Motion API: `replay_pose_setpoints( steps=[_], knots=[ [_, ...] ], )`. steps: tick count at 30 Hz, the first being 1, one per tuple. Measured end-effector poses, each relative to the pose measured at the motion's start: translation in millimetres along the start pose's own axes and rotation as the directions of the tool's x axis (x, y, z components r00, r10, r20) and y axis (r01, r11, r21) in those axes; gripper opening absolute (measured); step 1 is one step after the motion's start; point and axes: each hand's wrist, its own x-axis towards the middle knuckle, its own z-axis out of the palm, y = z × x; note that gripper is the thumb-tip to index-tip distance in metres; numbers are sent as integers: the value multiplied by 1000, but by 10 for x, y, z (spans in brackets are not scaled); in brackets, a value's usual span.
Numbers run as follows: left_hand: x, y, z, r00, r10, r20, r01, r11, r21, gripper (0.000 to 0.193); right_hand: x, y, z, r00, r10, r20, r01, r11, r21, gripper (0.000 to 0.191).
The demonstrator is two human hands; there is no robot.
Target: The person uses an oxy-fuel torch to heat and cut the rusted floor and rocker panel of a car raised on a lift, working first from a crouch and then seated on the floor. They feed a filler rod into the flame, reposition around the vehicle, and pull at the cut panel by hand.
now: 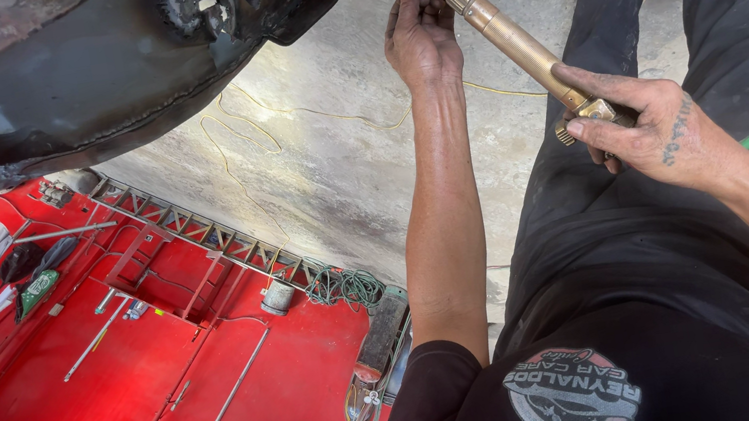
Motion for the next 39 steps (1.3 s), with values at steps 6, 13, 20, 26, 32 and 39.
replay_pose_setpoints(
  steps=[6,13,20,26,32,39],
  knots=[
    [-9,12,-33,1000,8,4,-8,1000,9,17,16,38,12,1000,-19,9,19,1000,22,67],
    [-18,47,-22,1000,-3,12,3,1000,-23,16,24,71,15,999,-34,3,34,999,17,65],
    [-12,76,8,1000,1,12,-1,1000,9,16,22,74,33,999,-34,0,34,999,28,65],
    [3,83,0,1000,9,18,-9,1000,17,17,24,78,35,999,-33,5,33,999,26,65],
    [8,70,-10,1000,9,21,-9,1000,4,16,19,91,40,999,-47,4,47,998,35,66],
    [6,36,-17,1000,4,17,-4,1000,-3,16,24,94,37,1000,-19,5,19,1000,21,66]
  ],
)
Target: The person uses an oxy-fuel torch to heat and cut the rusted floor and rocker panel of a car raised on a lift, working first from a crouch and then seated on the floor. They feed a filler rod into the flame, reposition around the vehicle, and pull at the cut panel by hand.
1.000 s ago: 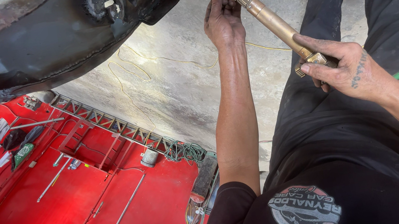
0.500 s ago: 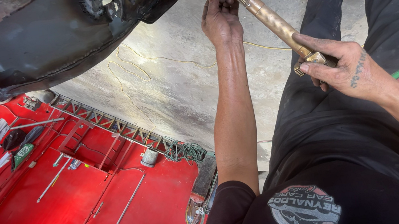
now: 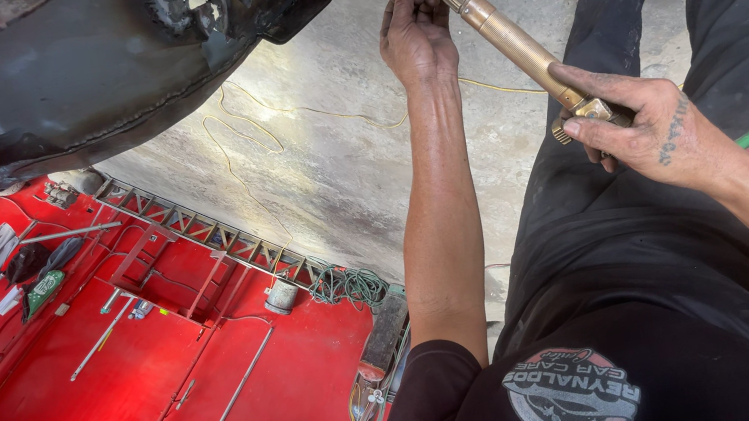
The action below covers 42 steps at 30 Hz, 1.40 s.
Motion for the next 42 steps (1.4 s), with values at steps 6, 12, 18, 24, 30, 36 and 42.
replay_pose_setpoints(
  steps=[6,12,18,24,30,36,42],
  knots=[
    [9,-4,-11,1000,11,6,-11,1000,-10,15,4,10,1,1000,5,-2,-5,1000,7,65],
    [31,-12,-13,1000,6,-3,-6,1000,-19,15,6,19,6,1000,-30,-3,30,999,14,65],
    [55,-38,-2,1000,-3,-12,2,999,-39,14,4,13,1,1000,4,-1,-4,1000,5,65],
    [49,-40,-5,999,-14,-39,12,1000,-28,13,2,3,2,1000,-6,5,6,1000,23,65],
    [71,-41,1,1000,-4,-30,3,999,-39,12,2,8,2,1000,-2,3,2,1000,15,65],
    [51,-50,6,1000,11,-6,-11,1000,-26,13,0,11,-22,1000,7,3,-7,1000,18,65],
    [77,-40,-4,1000,1,-16,-2,1000,-28,13,2,5,-29,1000,27,12,-28,999,44,65]
  ],
)
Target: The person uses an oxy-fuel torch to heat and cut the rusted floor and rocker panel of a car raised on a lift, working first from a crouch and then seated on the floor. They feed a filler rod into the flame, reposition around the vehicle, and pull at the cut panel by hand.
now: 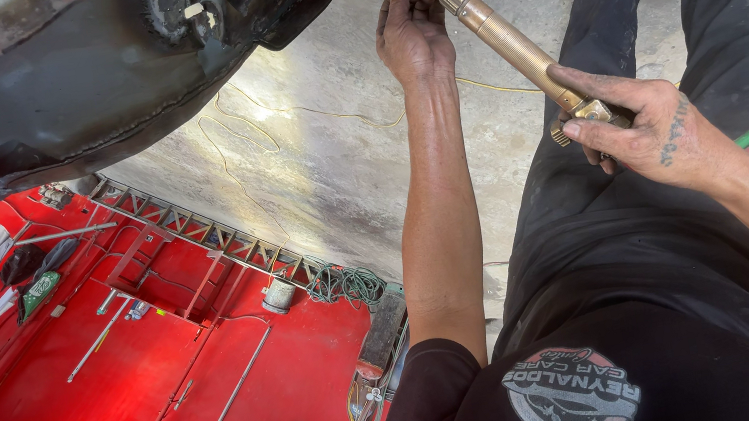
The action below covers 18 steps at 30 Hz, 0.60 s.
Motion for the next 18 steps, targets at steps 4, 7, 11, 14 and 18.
replay_pose_setpoints(
  steps=[4,7,11,14,18],
  knots=[
    [27,0,-10,1000,0,6,0,1000,-11,12,3,-4,2,1000,-10,-3,10,1000,-12,65],
    [31,-10,-17,1000,9,12,-9,1000,-13,12,7,-8,3,1000,4,-5,-4,1000,-5,65],
    [33,-15,-30,1000,3,2,-3,1000,-8,12,8,-9,7,1000,-7,-1,7,1000,-2,65],
    [45,-12,-33,1000,-2,0,2,1000,-6,12,7,-11,10,999,-35,6,35,999,-2,65],
    [59,-8,-22,1000,7,15,-7,1000,-2,12,2,-11,6,1000,11,-5,-11,1000,3,65]
  ],
)
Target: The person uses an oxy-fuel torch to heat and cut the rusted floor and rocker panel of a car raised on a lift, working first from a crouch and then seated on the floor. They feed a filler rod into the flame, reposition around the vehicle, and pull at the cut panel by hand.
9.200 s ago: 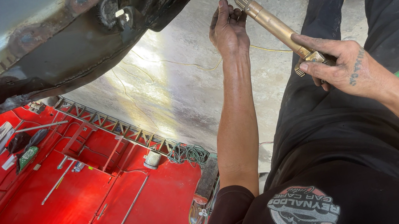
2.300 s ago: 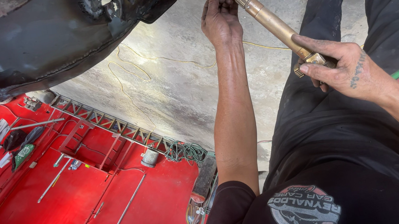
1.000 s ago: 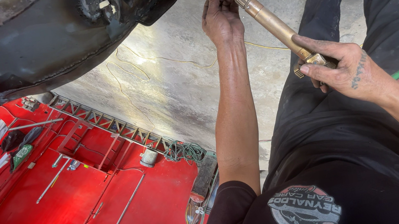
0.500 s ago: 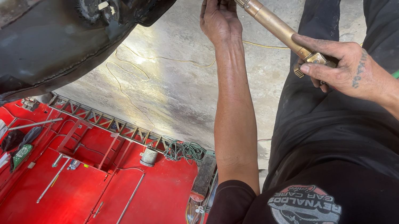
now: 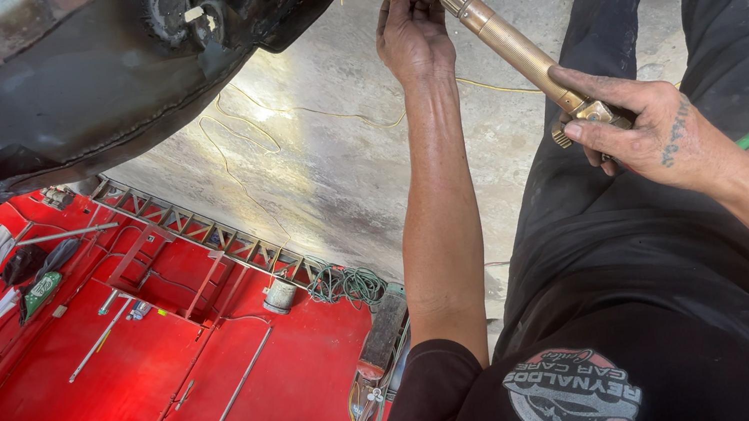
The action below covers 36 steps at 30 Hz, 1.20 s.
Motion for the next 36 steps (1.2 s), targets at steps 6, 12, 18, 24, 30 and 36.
replay_pose_setpoints(
  steps=[6,12,18,24,30,36],
  knots=[
    [-22,23,7,1000,6,5,-6,1000,15,13,8,9,-5,1000,-20,13,19,1000,14,65],
    [-4,31,7,1000,16,-2,-16,1000,26,14,15,13,-2,1000,-11,5,11,1000,-3,64],
    [19,7,-17,1000,10,2,-10,999,35,14,6,27,-14,1000,-21,8,21,999,27,65],
    [24,2,-44,1000,15,16,-15,999,31,14,7,33,-12,1000,-22,8,22,1000,8,64],
    [34,-9,-38,1000,14,8,-14,999,37,15,4,38,-15,1000,-19,6,19,999,27,64],
    [58,-11,-32,1000,19,15,-19,999,29,15,8,38,-16,1000,-18,10,17,999,34,64]
  ],
)
